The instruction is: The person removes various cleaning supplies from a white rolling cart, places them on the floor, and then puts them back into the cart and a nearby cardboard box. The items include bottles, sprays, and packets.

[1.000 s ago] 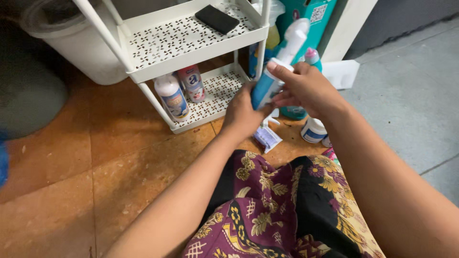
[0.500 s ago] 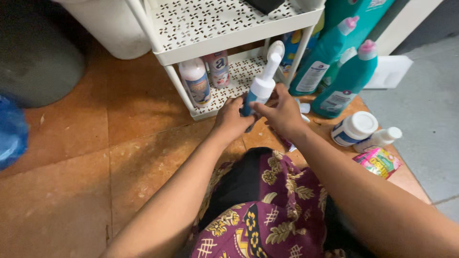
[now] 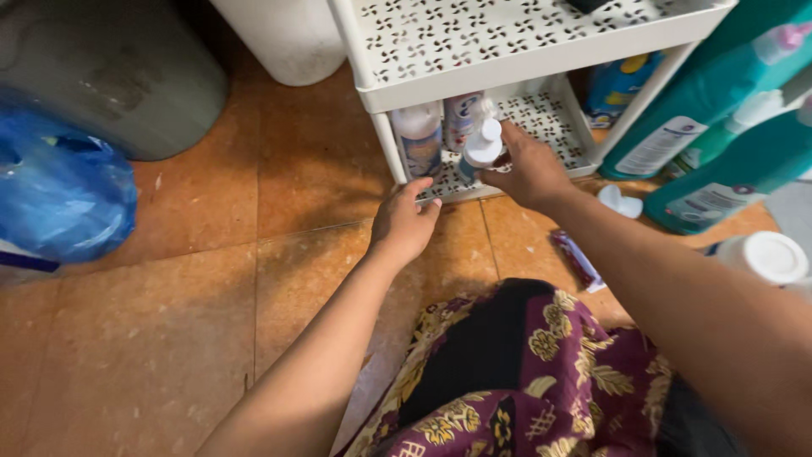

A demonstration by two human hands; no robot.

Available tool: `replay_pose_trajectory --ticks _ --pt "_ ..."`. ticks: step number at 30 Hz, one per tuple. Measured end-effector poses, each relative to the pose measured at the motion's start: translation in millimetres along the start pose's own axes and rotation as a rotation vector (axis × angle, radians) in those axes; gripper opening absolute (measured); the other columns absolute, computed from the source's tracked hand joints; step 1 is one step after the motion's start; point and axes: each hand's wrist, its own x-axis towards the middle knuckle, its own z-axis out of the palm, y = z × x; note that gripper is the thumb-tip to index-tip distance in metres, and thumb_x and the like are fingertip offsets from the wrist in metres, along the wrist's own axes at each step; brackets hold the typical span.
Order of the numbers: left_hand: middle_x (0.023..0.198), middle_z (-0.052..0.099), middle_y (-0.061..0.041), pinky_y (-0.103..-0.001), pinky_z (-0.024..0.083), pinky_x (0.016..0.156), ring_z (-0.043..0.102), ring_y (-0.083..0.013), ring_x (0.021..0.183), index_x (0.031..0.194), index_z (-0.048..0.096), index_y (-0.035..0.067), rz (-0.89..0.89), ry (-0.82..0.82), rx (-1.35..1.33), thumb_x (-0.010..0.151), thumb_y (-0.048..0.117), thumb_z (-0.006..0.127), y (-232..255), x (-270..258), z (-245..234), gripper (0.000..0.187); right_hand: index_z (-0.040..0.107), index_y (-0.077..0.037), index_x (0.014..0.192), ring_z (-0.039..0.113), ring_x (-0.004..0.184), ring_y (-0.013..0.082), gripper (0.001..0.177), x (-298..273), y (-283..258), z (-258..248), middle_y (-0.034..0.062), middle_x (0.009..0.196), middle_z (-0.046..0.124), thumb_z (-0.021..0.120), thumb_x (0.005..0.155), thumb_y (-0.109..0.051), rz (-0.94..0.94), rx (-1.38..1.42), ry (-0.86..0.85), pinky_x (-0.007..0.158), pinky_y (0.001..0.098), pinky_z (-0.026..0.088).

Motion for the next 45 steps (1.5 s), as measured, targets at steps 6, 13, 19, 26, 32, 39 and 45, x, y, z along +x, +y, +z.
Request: replay_pose_trajectory --ticks 6,13,19,26,32,39,45 --pt "0.134 0.062 -0.009 -0.039 0.054 0.092 0.068 -0.0246 0.107 0.131 0.064 0.015 -0.002 0.0 0.02 0.092 0.028 0.067 0.6 -1.4 -12.4 0.041 0.048 -0.01 0.14 0.073 0.096 0.0293 0.074 39.6 -5.7 5.8 0.0164 0.112 0.071 0.084 0.078 -0.029 0.189 -0.057 -0.137 0.088 0.0412 0.055" --pt "0.126 0.066 -0.009 -0.037 0.055 0.091 0.071 -0.0242 0.101 0.124 0.069 0.016 0.038 -0.03 0.026 0.091 0.026 0.069 -0.9 -6.6 -4.2 0.034 0.054 -0.008 0.135 0.069 0.105 0.034 0.071 51.7 -3.5 16.0 0.018 0.117 0.072 0.089 0.078 -0.03 0.134 -0.131 -0.029 0.091 0.0441 0.054" --pt "0.122 0.067 -0.01 -0.036 0.056 0.089 0.072 -0.0224 0.097 0.122 0.07 0.014 0.023 -0.041 0.0 0.092 0.027 0.068 1.2 -6.2 8.0 0.033 0.05 -0.01 0.14 0.073 0.101 0.0304 0.075 27.0 9.7 27.9 0.013 0.124 0.07 0.083 0.074 -0.023 0.207 0.032 0.056 0.091 0.0418 0.056" --pt "0.121 0.07 -0.011 -0.038 0.056 0.087 0.073 -0.0249 0.093 0.121 0.07 0.014 0.063 0.007 -0.017 0.091 0.028 0.069 11.6 -4.2 26.5 0.033 0.062 -0.007 0.129 0.071 0.106 0.0326 0.055 -47.3 18.1 17.5 0.0163 0.115 0.072 0.082 0.08 -0.024 0.155 0.059 0.157 0.09 0.0413 0.056" --pt "0.102 0.077 -0.012 -0.045 0.056 0.083 0.073 -0.0322 0.096 0.117 0.069 0.016 0.002 0.178 0.074 0.089 0.029 0.068 40.7 31.5 43.9 0.03 0.064 -0.009 0.126 0.075 0.098 0.0294 0.045 -99.6 15.9 -14.9 0.0133 0.12 0.071 0.076 0.085 -0.025 0.316 0.153 0.163 0.088 0.0398 0.058" --pt "0.1 0.076 -0.013 -0.045 0.056 0.084 0.071 -0.0356 0.097 0.093 0.079 0.02 -0.011 0.243 0.103 0.086 0.027 0.067 51.8 46.1 21.5 0.016 0.054 -0.016 0.142 0.063 0.116 0.0392 0.068 -48.0 9.5 -17.8 0.0208 0.125 0.065 0.082 0.083 -0.035 0.11 -0.079 0.126 0.097 0.0477 0.05" --pt "0.098 0.078 -0.009 -0.042 0.057 0.083 0.074 -0.0287 0.095 0.1 0.078 0.02 -0.105 0.172 0.038 0.087 0.03 0.065 20.5 24.1 -10.9 0.021 0.046 -0.016 0.148 0.062 0.119 0.0372 0.082 23.2 -12.3 -1.7 0.0243 0.131 0.058 0.083 0.078 -0.041 0.086 -0.058 0.09 0.097 0.0478 0.05"
